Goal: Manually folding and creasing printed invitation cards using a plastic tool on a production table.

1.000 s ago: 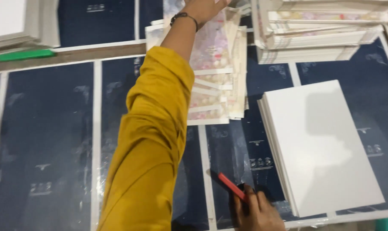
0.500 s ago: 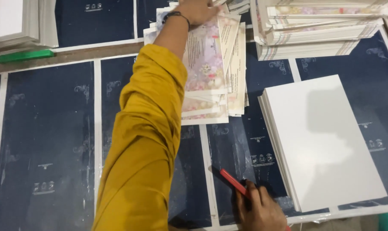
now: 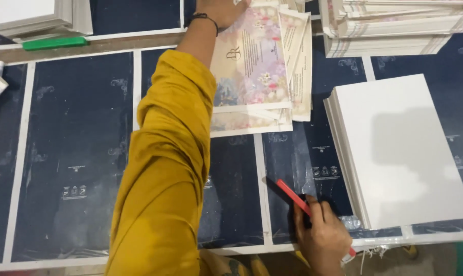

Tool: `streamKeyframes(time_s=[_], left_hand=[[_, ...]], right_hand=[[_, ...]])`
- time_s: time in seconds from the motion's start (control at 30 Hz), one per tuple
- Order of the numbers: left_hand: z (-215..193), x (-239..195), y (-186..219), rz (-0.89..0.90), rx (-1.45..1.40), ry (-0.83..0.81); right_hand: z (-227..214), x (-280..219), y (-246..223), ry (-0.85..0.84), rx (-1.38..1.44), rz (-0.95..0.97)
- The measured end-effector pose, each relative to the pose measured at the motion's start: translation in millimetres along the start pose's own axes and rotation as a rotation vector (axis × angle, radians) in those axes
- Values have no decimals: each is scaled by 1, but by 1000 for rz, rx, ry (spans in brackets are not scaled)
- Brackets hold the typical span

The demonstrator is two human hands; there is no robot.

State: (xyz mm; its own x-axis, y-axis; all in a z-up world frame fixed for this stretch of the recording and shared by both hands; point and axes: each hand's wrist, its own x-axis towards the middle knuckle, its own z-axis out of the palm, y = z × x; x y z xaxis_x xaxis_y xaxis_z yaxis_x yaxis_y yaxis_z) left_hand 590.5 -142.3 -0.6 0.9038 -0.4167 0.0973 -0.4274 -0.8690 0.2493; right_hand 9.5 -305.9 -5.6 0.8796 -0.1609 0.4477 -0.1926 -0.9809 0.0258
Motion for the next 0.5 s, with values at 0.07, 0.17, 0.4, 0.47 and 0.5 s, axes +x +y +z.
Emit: streamKeyframes(time_s=[0.07,0.17,0.4,0.47,0.5], left_hand=[[-6,6,-5,-21,0,-42],[7,-9,-3,19,-97,61],[-11,-5,-11,18,-221,6],[-3,18,-14,19,-271,12],[0,26,-12,7,-200,39]], right_hand=[[4,9,-1,26,9,3],[0,3,0,12,34,-27],[-2,5,-5,33,-3,39],[1,6,-7,23,-20,56],[3,5,-7,-20,-28,85]])
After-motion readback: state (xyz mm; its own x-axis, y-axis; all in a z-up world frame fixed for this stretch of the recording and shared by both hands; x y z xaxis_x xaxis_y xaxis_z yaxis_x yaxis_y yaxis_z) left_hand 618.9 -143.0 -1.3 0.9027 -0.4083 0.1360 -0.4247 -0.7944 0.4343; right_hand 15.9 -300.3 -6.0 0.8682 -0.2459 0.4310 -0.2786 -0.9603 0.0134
